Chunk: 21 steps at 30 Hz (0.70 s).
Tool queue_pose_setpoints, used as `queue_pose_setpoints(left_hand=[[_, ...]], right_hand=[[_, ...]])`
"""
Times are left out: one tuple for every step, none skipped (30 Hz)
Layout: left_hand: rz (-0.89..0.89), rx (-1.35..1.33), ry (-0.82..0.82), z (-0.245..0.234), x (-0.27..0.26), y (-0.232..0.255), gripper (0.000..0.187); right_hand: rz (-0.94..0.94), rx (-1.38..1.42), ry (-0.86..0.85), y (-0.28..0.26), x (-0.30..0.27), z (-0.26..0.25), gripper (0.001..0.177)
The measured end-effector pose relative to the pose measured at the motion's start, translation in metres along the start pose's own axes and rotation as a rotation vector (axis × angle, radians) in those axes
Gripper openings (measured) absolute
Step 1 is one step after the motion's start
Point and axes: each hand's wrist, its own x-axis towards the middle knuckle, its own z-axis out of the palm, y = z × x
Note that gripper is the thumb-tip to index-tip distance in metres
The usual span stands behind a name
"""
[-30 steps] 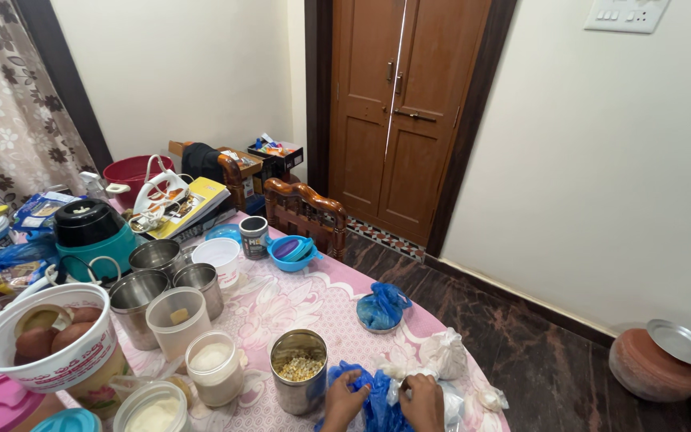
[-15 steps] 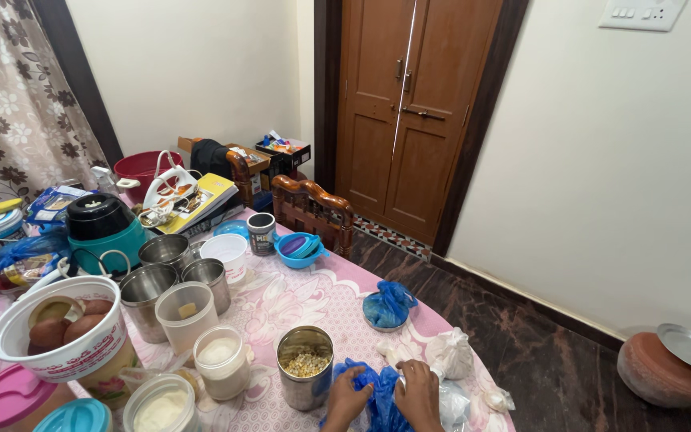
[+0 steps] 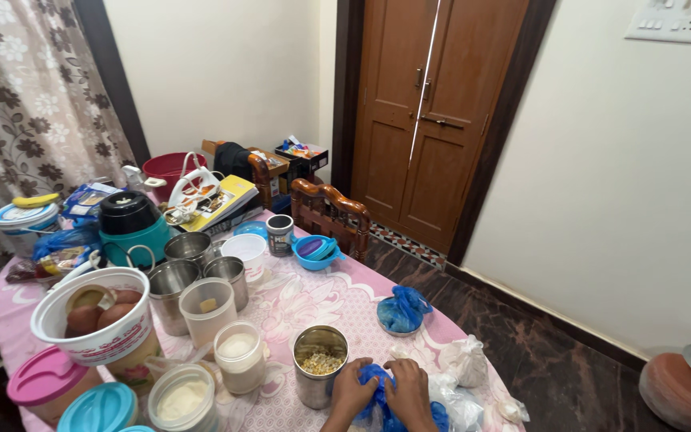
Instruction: The person transfers dry food items from plastic bags into metal containers on a table, then closes the containers with lids. The person handles multiple containers and bags, pouring contents and securing lids.
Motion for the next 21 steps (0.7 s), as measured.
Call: queue_pose_setpoints(left_hand=[[0.021,-0.019,0.002,-0.004,-0.001,0.003,0.046],[0.043,-0.038,0.004,-0.009,-0.002,0.005,0.044],[0.064,-0.057,0.006,-0.013,-0.003,0.007,0.043],[0.102,-0.063,0.047,-0.017,-0.004,0.008,0.040],[0.137,-0.069,0.089,-0.022,-0.005,0.008,0.038],[0.172,-0.074,0.131,-0.028,-0.007,0.008,0.036],[0.160,-0.098,0.176,-0.034,-0.009,0.009,0.032],[0.148,-0.122,0.222,-0.042,-0.009,0.009,0.028],[0.136,-0.146,0.269,-0.050,-0.009,0.008,0.025],[0.096,-0.139,0.331,-0.057,-0.009,0.006,0.026],[0.056,-0.132,0.391,-0.066,-0.009,0.003,0.027],[0.016,-0.126,0.452,-0.074,-0.008,0.000,0.028],[-0.014,-0.102,0.480,-0.080,-0.008,-0.004,0.030],[-0.044,-0.079,0.507,-0.085,-0.007,-0.010,0.033],[-0.075,-0.056,0.536,-0.090,-0.006,-0.017,0.036],[-0.079,-0.032,0.533,-0.093,-0.004,-0.025,0.040],[-0.082,-0.007,0.531,-0.095,-0.002,-0.032,0.044],[-0.086,0.018,0.529,-0.096,0.000,-0.040,0.048],[-0.109,0.015,0.505,-0.097,0.001,-0.046,0.052],[-0.131,0.012,0.481,-0.099,0.001,-0.052,0.055],[-0.153,0.006,0.456,-0.100,0.002,-0.055,0.059]], right_hand=[[0.000,0.012,-0.011,-0.002,0.001,0.002,0.028],[0.000,0.025,-0.021,-0.005,0.002,0.004,0.027],[-0.001,0.036,-0.032,-0.007,0.003,0.006,0.025],[-0.006,0.053,-0.033,-0.010,0.005,0.008,0.025],[-0.011,0.070,-0.036,-0.013,0.005,0.011,0.025],[-0.015,0.086,-0.038,-0.016,0.006,0.014,0.025],[-0.016,0.105,-0.040,-0.017,0.006,0.017,0.024],[-0.018,0.123,-0.042,-0.018,0.006,0.020,0.022],[-0.020,0.142,-0.045,-0.018,0.006,0.025,0.021],[-0.017,0.193,-0.035,-0.017,0.006,0.030,0.021],[-0.014,0.245,-0.024,-0.018,0.007,0.036,0.021],[-0.010,0.297,-0.013,-0.019,0.008,0.042,0.021],[0.044,0.349,-0.042,-0.019,0.010,0.047,0.022],[0.099,0.401,-0.071,-0.020,0.013,0.052,0.023],[0.154,0.452,-0.101,-0.022,0.015,0.056,0.025],[0.199,0.456,-0.121,-0.024,0.019,0.059,0.027],[0.244,0.461,-0.141,-0.026,0.023,0.061,0.028],[0.289,0.464,-0.162,-0.028,0.027,0.063,0.030],[0.339,0.521,-0.188,-0.031,0.031,0.065,0.033],[0.389,0.577,-0.215,-0.034,0.035,0.067,0.036],[0.439,0.631,-0.240,-0.035,0.039,0.069,0.040]])
